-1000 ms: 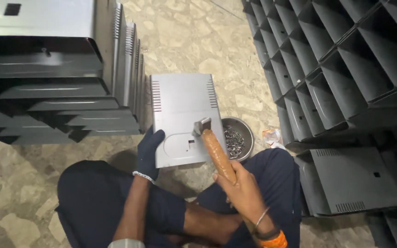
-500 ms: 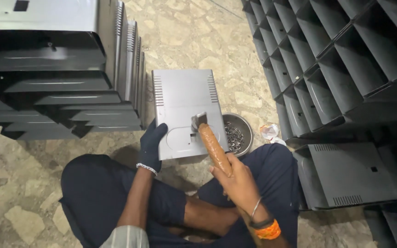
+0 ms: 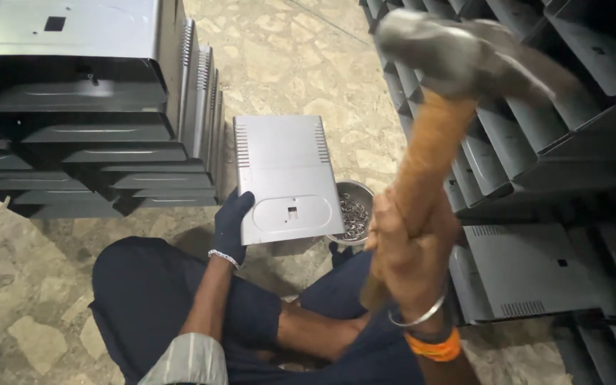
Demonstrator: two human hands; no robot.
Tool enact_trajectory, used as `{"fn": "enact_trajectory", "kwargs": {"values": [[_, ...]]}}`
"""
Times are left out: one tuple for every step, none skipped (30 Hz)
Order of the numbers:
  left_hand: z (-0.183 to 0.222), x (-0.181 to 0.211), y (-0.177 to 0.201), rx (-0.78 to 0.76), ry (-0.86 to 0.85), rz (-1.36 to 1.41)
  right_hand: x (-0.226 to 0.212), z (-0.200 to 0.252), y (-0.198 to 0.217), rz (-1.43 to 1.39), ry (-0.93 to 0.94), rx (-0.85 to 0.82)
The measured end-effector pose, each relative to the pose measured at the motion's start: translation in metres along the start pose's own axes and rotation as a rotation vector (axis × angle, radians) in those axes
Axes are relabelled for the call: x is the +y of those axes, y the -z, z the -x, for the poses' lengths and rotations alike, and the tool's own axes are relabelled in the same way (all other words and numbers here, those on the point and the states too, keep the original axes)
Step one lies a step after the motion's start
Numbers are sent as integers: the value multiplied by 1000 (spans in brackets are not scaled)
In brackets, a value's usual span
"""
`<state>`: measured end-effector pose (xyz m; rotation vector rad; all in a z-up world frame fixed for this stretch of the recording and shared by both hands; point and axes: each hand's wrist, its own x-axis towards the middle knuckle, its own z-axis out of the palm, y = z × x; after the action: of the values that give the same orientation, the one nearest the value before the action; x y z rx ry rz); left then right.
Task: The person assembles metal plates to covers using a hammer.
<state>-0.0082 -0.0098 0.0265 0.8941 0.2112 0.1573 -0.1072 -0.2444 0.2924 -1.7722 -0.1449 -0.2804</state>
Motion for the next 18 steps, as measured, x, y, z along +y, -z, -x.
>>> {"fn": "enact_trajectory", "kwargs": {"values": [[2,2,-2,2,-6,-8,21,6,-1,-29,65,7],[3,6,-3,3,-14,-19,42,12,-3,-61,130,15],[1,2,2,3,-12,-21,64,22,-8,-61,129,17],[-2,-3,5,14,-37,-59,86,33,-12,151,120,-67],[-5,-7,8,26,-63,-97,107,43,-16,364,109,-151],[-5,-12,10,26,-70,-93,106,44,-15,365,117,-154],[-6,-17,11,59,-51,-81,104,46,-14,449,-78,-243],[-8,-18,15,92,-35,-75,102,46,-15,525,-272,-332],[-12,-16,14,94,-46,-78,79,33,-15,519,-263,-335],[-10,-18,15,82,-56,-39,55,26,-14,499,-218,-307],[-8,-20,16,70,-65,0,31,20,-13,478,-173,-279],[-10,-16,7,63,-68,8,13,12,-7,485,-166,-274],[-12,-12,-2,43,-56,15,-4,4,-2,471,-77,-154],[-5,-7,-1,33,-32,10,-21,4,0,449,-4,-41],[-4,-11,5,37,-23,6,-12,11,-2,449,-14,-43],[-8,-13,8,50,-17,-4,-4,13,-3,228,-27,61],[-12,-15,10,63,-11,-14,5,16,-5,6,-39,164],[-17,-22,20,65,-8,-15,23,21,-12,6,-43,164]]}}
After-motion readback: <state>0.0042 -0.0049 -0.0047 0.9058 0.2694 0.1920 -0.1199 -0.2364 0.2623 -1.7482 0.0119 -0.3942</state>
